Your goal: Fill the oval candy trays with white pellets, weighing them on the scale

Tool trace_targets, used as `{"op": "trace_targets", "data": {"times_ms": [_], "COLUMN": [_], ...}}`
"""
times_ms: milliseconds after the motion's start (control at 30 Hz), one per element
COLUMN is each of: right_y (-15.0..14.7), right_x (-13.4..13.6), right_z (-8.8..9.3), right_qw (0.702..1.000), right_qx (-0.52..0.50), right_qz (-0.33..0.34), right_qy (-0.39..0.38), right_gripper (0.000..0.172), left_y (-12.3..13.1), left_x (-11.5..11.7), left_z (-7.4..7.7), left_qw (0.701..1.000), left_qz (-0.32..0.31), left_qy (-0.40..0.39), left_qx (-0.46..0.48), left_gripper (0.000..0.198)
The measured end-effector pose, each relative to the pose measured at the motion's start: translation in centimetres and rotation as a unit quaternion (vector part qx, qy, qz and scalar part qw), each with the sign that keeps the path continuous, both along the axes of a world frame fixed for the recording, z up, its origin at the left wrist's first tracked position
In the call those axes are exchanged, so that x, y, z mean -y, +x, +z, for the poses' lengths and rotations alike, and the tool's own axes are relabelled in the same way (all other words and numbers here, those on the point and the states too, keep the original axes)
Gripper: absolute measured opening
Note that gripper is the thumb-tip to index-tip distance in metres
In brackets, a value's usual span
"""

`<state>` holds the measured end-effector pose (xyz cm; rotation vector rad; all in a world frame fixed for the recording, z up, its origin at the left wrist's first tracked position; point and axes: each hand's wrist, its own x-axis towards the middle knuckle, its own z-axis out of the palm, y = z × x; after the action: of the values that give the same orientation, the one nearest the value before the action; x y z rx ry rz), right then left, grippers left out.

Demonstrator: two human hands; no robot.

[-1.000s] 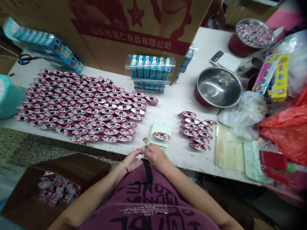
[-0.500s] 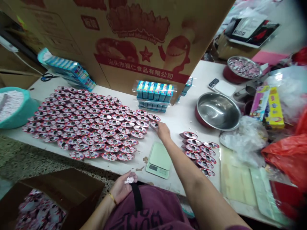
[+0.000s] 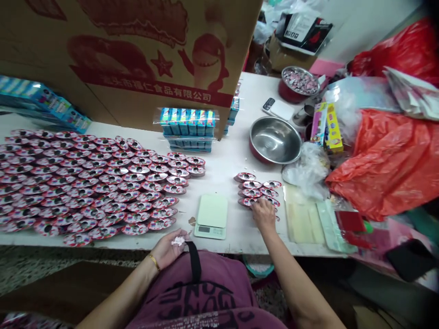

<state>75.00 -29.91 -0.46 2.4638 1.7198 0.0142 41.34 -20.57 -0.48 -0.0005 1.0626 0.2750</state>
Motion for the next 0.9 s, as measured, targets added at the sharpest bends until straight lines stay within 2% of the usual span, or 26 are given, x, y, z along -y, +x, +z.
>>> {"op": "trace_targets", "data": {"times_ms": [133,233,400,500,600,700,800,900], "right_y": [-0.5,-0.8,0.0,-0.4,-2.7,-6.4,-9.5,-11.2], "right_x": [-0.6,-0.3,-0.4,-0.9,-1.7,-3.3,-5.1,-5.7], "right_z": [0.5,0.7,-0.5,0.0,1.9,3.6,3.7,2.8], "right_qw": [0.998,0.998,0.999,0.998,0.994,0.984,0.969,0.966], "right_qx": [0.003,0.002,0.011,-0.003,-0.023,-0.061,-0.103,-0.123], "right_qz": [0.068,0.062,0.048,0.064,0.097,0.163,0.222,0.226], "right_qy": [-0.004,0.003,0.000,0.007,0.032,0.031,0.012,0.015], "right_gripper": [0.013,0.013,0.012,0.011,0.014,0.016,0.015,0.016], "left_y": [0.7,0.2,-0.6,-0.6,-0.3,0.2,0.8,1.3], "left_x": [0.2,0.6,1.4,1.6,1.5,1.0,0.6,0.2], "left_z": [0.6,0.5,-0.1,0.3,0.9,1.2,1.3,1.5], "left_qw": [1.000,1.000,0.999,0.998,0.997,0.995,0.993,0.990], "left_qz": [0.000,0.018,0.049,0.058,0.063,0.067,0.069,0.076], "left_qy": [-0.005,-0.007,-0.023,-0.022,-0.009,0.006,0.016,0.019], "left_qx": [0.022,0.019,0.005,0.024,0.052,0.073,0.093,0.121], "left_gripper": [0.012,0.012,0.013,0.013,0.016,0.021,0.024,0.027]}}
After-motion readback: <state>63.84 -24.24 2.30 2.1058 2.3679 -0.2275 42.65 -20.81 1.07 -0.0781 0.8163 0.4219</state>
